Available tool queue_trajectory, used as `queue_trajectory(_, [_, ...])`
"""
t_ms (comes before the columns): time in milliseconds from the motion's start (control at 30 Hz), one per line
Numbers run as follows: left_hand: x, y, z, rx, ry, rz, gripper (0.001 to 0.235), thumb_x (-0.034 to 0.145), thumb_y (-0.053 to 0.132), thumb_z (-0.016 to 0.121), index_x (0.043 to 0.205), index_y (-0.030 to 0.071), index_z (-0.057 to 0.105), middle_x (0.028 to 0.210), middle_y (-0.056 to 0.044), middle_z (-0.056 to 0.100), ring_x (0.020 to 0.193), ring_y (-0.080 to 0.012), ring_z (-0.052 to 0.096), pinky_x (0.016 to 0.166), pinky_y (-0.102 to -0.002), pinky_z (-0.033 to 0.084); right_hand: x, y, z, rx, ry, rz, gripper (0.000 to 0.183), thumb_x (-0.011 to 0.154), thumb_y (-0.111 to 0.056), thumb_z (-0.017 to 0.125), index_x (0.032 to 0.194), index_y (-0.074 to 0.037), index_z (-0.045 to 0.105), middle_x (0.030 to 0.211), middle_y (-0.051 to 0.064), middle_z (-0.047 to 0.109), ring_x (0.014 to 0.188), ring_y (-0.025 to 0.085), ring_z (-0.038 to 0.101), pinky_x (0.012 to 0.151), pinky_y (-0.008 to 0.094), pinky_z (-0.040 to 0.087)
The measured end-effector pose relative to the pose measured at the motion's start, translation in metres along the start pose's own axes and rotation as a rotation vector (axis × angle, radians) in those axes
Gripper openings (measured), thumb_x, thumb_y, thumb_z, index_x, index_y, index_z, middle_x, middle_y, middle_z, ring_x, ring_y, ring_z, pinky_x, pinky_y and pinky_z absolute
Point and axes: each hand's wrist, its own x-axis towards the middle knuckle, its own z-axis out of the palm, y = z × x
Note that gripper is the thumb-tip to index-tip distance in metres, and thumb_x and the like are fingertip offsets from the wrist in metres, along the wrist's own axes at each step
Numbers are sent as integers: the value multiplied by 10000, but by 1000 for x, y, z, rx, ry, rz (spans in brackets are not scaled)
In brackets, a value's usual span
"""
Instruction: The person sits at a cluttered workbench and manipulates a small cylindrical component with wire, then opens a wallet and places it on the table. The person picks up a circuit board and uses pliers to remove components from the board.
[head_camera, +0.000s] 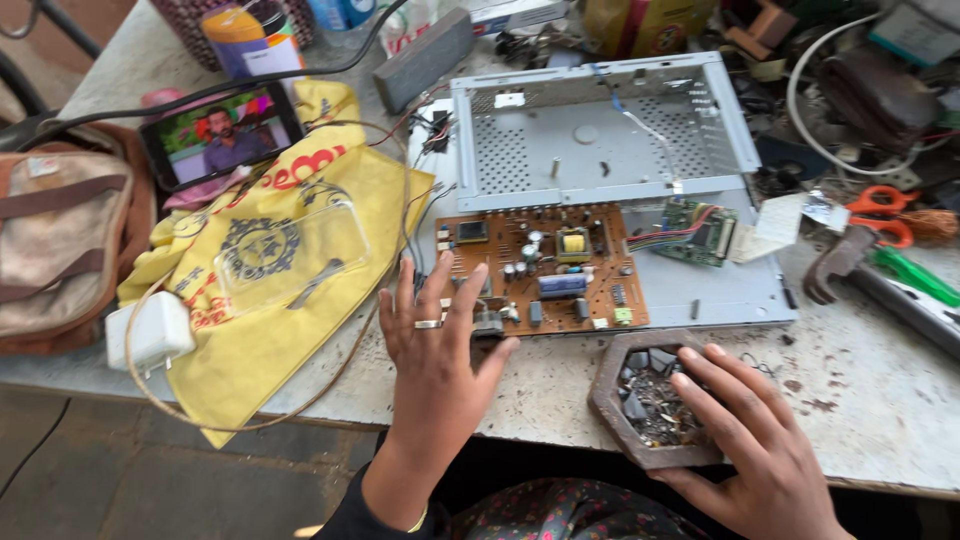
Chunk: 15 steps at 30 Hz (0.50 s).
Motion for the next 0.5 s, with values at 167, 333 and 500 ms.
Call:
queue_trajectory(167, [11, 15, -18, -69, 15, 94, 786, 829, 467, 815, 1474, 176, 474, 1549, -100, 390, 1528, -375, 216, 1244, -618, 103, 0, -1, -4, 74, -8, 10, 892, 675, -555, 794, 1386, -79, 543, 1487, 119, 519, 1430, 352, 438, 1137, 487, 382])
queue_trajectory(333, [38, 26, -46, -275, -50, 303, 648, 894, 397, 791, 1446, 171, 538, 1521, -81, 505, 1512, -336, 359, 1284, -554, 180, -1, 2, -12, 211, 48, 1, 782, 849, -604, 631, 1434, -94, 532, 1517, 101, 530, 1462, 330, 455, 1195, 460, 347])
queue_trajectory(500, [94, 28, -43, -337, -186, 521, 517, 924, 333, 774, 1380, 153, 611, 1356, -57, 655, 1332, -277, 586, 1173, -468, 393, 27, 11, -37, 160, 67, -11, 594, 914, -485, 604, 1389, -129, 588, 1499, 90, 552, 1451, 295, 472, 1205, 468, 356])
